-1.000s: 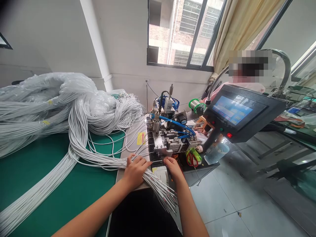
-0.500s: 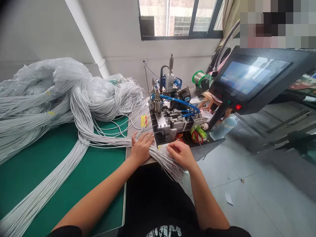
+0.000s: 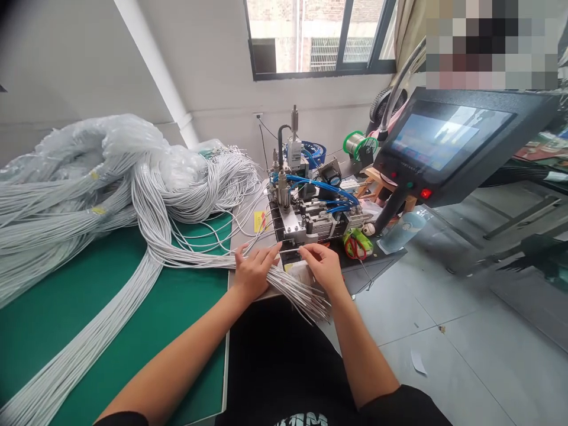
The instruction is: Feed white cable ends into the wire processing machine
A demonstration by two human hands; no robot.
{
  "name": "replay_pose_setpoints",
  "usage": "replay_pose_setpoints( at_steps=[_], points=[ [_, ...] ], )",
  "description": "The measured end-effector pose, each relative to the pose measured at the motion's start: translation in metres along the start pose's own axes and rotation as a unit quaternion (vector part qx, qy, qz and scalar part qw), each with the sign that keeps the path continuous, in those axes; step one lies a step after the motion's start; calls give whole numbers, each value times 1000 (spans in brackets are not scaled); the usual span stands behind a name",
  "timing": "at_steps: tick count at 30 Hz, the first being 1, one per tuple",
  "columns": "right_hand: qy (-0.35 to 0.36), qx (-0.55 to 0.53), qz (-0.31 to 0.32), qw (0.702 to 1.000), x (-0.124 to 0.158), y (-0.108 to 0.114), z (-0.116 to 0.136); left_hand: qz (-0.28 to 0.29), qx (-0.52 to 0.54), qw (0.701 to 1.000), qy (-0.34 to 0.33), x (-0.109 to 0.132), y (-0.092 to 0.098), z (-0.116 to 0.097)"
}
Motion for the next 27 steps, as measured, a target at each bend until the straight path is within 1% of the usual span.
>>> replay_pose_setpoints(
  at_steps=[3, 7, 10, 13, 16, 18, 20, 22, 25, 27],
  points=[
    [-51, -82, -32, 995, -6, 0, -15, -19, 4, 1000, 1, 0, 3, 0],
    [-99, -152, -38, 983, -9, -10, -29, -14, 26, 999, -17, 0, 1, -1],
    [-110, -194, -12, 975, -9, -17, -32, 2, 40, 998, -46, 0, -2, -3],
    [-109, -202, 35, 973, -10, -18, -30, 14, 41, 997, -58, 0, -5, -3],
    [-119, -168, 91, 974, -10, -15, -32, 21, 38, 997, -61, 0, -8, -3],
    [-117, -129, 109, 979, -11, -11, -35, 25, 39, 997, -62, 1, -9, -3],
    [-96, -75, 100, 987, -13, -6, -37, 28, 42, 997, -64, 0, -10, -2],
    [-64, -2, 77, 995, -15, -2, -37, 33, 44, 996, -65, 0, -10, -3],
    [-18, 102, 57, 993, -17, -1, -35, 38, 42, 996, -64, 1, -12, -3],
    [2, 132, 55, 990, -18, -3, -34, 37, 40, 997, -59, 1, -12, -2]
  ],
)
Point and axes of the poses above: each hand's wrist, its own x-axis away from the middle knuckle, its own y-axis out of the back of the hand, z = x × y, the point moved 7 cm from there along -x, towards the middle knuckle, and after that the axes turned 1 degree about -z, right-handed, at the moved point
